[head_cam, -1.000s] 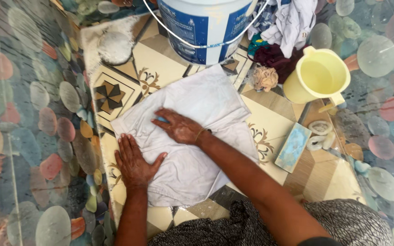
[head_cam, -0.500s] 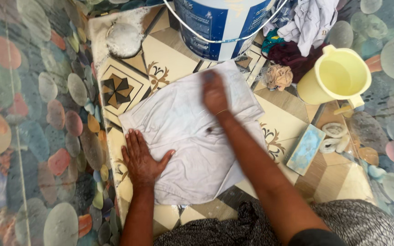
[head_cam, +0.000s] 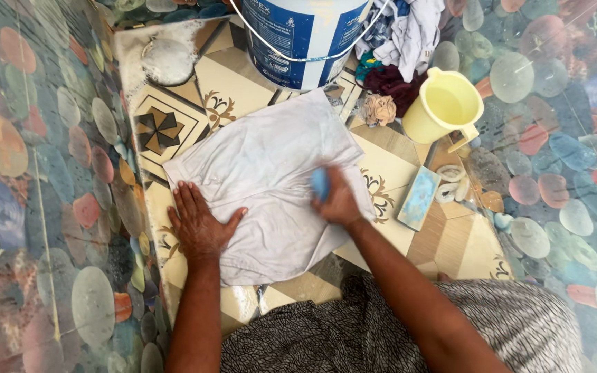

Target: The person washes clothing by hand in a bucket and scrubs a garment with a bar of soap on the floor.

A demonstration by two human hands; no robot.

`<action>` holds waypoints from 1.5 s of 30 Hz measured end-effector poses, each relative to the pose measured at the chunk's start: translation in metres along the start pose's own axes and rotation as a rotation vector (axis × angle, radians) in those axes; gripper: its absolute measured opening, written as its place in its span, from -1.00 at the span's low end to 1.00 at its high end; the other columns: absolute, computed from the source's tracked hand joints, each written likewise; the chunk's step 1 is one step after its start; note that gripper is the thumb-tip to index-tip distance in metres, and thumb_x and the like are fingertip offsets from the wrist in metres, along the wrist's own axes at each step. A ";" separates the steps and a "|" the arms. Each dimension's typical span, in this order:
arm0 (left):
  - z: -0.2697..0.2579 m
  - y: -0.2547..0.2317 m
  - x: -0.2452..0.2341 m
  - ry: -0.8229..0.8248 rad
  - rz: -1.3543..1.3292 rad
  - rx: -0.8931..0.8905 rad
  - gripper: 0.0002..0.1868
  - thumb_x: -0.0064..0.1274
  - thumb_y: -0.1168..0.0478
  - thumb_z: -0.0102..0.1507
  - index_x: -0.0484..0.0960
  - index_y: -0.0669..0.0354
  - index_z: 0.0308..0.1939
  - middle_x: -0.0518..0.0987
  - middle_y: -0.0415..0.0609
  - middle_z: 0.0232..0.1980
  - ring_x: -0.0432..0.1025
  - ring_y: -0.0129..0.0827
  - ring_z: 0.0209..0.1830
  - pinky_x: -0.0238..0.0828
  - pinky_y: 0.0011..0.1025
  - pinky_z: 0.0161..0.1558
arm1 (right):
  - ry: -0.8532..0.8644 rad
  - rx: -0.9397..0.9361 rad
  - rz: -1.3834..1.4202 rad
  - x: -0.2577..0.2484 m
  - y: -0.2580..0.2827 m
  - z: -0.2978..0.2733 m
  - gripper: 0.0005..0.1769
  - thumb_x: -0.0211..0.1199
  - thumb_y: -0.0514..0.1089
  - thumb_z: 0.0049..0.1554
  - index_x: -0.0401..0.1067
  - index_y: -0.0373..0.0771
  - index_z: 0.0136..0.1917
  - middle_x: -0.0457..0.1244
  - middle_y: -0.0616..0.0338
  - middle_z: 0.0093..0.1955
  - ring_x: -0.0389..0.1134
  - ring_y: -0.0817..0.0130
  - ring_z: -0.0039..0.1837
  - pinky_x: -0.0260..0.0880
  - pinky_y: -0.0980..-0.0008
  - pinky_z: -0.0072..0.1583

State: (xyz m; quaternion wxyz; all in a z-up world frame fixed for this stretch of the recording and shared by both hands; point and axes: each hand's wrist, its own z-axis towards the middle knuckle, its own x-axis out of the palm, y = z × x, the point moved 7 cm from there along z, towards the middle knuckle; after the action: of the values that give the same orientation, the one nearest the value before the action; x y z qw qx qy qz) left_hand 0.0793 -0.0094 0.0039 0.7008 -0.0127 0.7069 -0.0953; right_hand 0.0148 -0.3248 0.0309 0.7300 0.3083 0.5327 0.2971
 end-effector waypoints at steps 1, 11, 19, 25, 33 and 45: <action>0.002 0.000 0.000 0.037 -0.004 -0.014 0.43 -0.29 -0.75 0.06 -0.10 0.40 0.57 -0.16 0.24 0.66 -0.29 -0.06 0.68 -0.32 0.05 0.53 | 0.171 -0.018 -0.149 0.010 0.003 -0.011 -0.18 0.30 -0.07 -0.11 0.23 -0.09 0.44 0.25 -0.08 0.25 0.37 -0.09 0.18 0.45 0.05 0.21; 0.026 0.003 -0.003 0.020 -0.099 -0.105 0.41 -0.24 -0.72 0.06 -0.11 0.36 0.58 -0.21 0.19 0.68 -0.34 -0.07 0.68 -0.42 0.08 0.53 | 0.103 -0.073 -0.092 0.011 0.011 0.057 -0.20 0.20 -0.15 -0.20 0.29 -0.10 0.37 0.26 -0.10 0.20 0.34 -0.15 0.14 0.39 0.03 0.17; 0.064 0.007 0.000 0.049 -0.059 -0.153 0.38 -0.27 -0.70 0.11 -0.14 0.37 0.59 -0.23 0.18 0.69 -0.37 -0.11 0.69 -0.46 0.09 0.54 | 0.051 -0.199 -0.028 0.017 0.006 0.089 -0.18 0.21 -0.21 -0.20 0.27 -0.12 0.39 0.26 -0.10 0.25 0.33 -0.15 0.22 0.38 0.07 0.25; 0.027 0.021 0.000 0.087 -0.040 -0.186 0.30 -0.35 -0.66 0.17 -0.13 0.38 0.58 -0.22 0.21 0.69 -0.32 -0.04 0.68 -0.41 0.06 0.53 | 0.189 -0.060 -0.025 0.026 0.012 0.059 -0.14 0.21 -0.16 -0.19 0.27 -0.04 0.43 0.26 -0.03 0.34 0.36 -0.02 0.30 0.41 0.18 0.37; -0.021 0.034 -0.002 -0.152 0.179 -0.135 0.13 -0.51 -0.54 0.34 -0.08 0.38 0.62 -0.16 0.33 0.68 -0.19 0.13 0.70 -0.36 0.12 0.59 | 0.298 -0.217 -0.134 0.069 0.021 0.071 -0.18 0.25 -0.13 -0.16 0.27 -0.04 0.42 0.28 -0.04 0.28 0.33 -0.08 0.28 0.37 0.06 0.31; 0.018 -0.015 0.027 -0.096 0.028 0.112 -0.29 -0.41 -0.19 0.53 0.11 0.11 0.65 0.03 0.22 0.66 -0.02 0.03 0.68 -0.13 0.24 0.60 | 0.513 -0.107 -0.242 0.005 -0.002 0.080 -0.06 0.35 -0.24 -0.25 0.23 -0.04 0.43 0.22 -0.13 0.36 0.29 -0.15 0.33 0.30 0.07 0.33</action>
State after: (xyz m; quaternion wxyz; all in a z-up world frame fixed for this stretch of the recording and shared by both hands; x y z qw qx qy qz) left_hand 0.0955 -0.0305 -0.0202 0.7348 0.0319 0.6661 -0.1242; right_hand 0.0931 -0.3331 0.0458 0.6170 0.1183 0.7163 0.3037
